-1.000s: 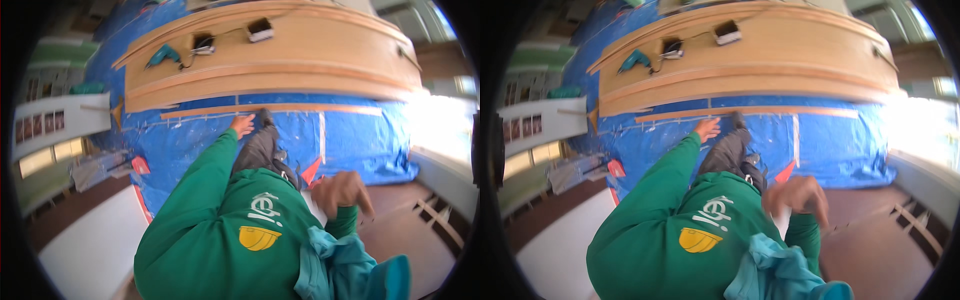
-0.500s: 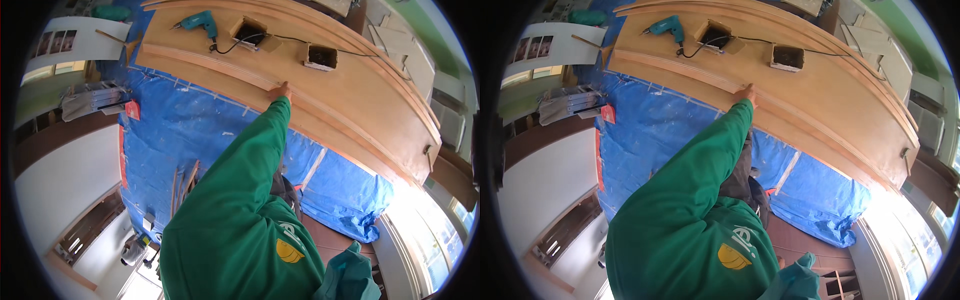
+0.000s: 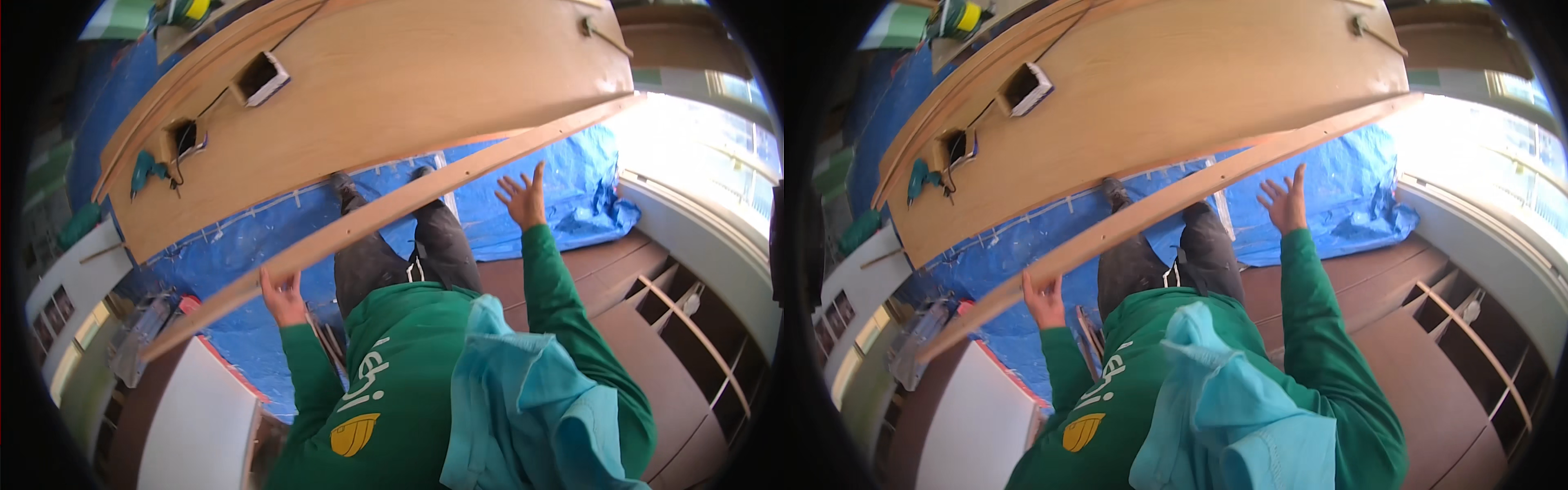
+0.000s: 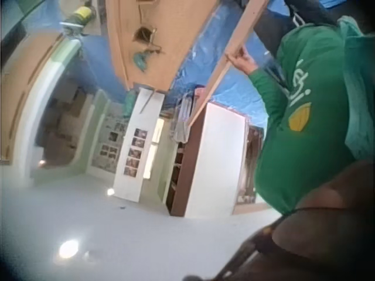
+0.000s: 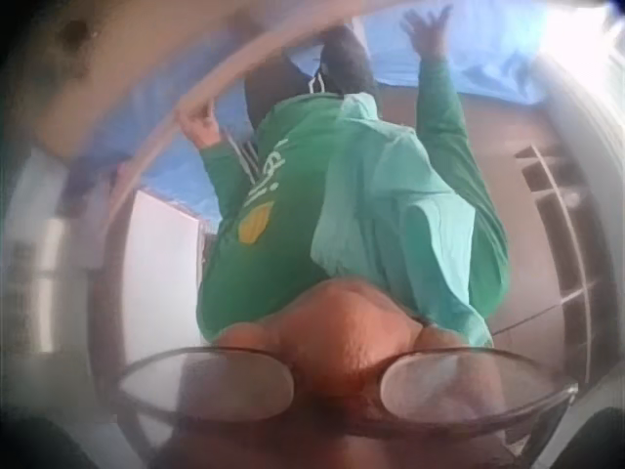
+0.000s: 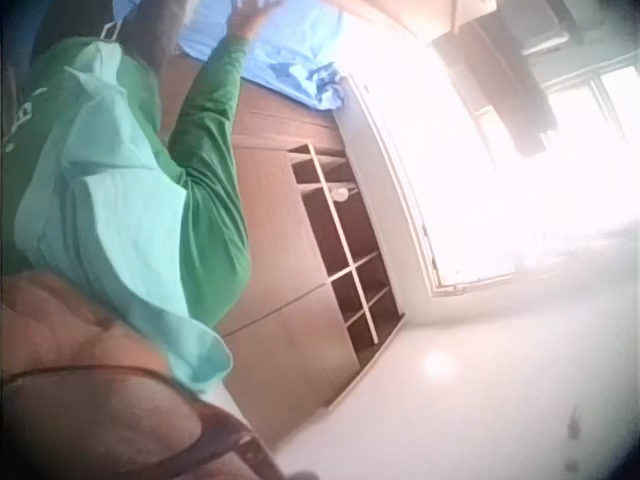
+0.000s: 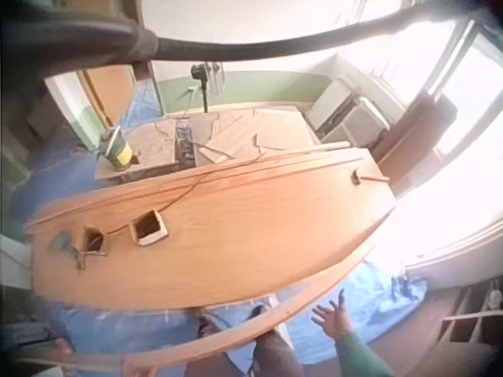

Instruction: The person aligns a wooden trim strip along the edge of a large wooden countertop and secures it using a cordless drill. They repeatedly position the trim, drill screws into it, and adjust the piece to ensure a flush fit.

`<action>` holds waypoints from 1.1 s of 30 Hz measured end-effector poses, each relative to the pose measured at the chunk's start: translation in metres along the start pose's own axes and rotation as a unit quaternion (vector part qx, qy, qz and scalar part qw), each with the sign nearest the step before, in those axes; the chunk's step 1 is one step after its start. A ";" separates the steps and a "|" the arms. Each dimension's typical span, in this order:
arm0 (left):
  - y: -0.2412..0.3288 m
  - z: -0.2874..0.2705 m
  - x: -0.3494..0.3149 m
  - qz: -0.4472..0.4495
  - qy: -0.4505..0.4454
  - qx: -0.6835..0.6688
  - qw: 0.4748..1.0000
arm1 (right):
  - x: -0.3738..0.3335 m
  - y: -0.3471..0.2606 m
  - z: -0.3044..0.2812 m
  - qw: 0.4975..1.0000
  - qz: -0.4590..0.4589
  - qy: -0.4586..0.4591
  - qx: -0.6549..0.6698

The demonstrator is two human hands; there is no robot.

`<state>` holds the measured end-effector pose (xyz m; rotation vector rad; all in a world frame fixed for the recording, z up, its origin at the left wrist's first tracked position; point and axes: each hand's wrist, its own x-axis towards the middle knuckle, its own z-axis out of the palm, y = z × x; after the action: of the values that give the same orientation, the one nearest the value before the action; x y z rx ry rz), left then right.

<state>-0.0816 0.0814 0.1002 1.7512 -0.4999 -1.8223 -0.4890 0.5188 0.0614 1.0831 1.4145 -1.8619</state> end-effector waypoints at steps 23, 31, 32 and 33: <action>-0.095 -0.159 0.295 -0.170 0.110 0.196 0.959 | 0.161 0.225 -0.067 0.977 0.089 0.108 -0.159; -0.111 -0.091 0.383 -0.134 -0.008 0.304 0.943 | 0.263 0.270 0.008 0.912 -0.068 -0.069 -0.399; -0.115 -0.079 0.365 -0.090 -0.022 0.385 0.919 | 0.267 0.288 0.002 0.885 -0.106 -0.080 -0.447; -0.124 -0.088 0.348 -0.119 -0.050 0.463 0.877 | 0.269 0.303 -0.004 0.854 -0.133 -0.129 -0.486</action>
<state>-0.0083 -0.0298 -0.2556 2.3967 -1.4396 -2.0009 -0.3812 0.4454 -0.3226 0.1248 2.0278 -1.0707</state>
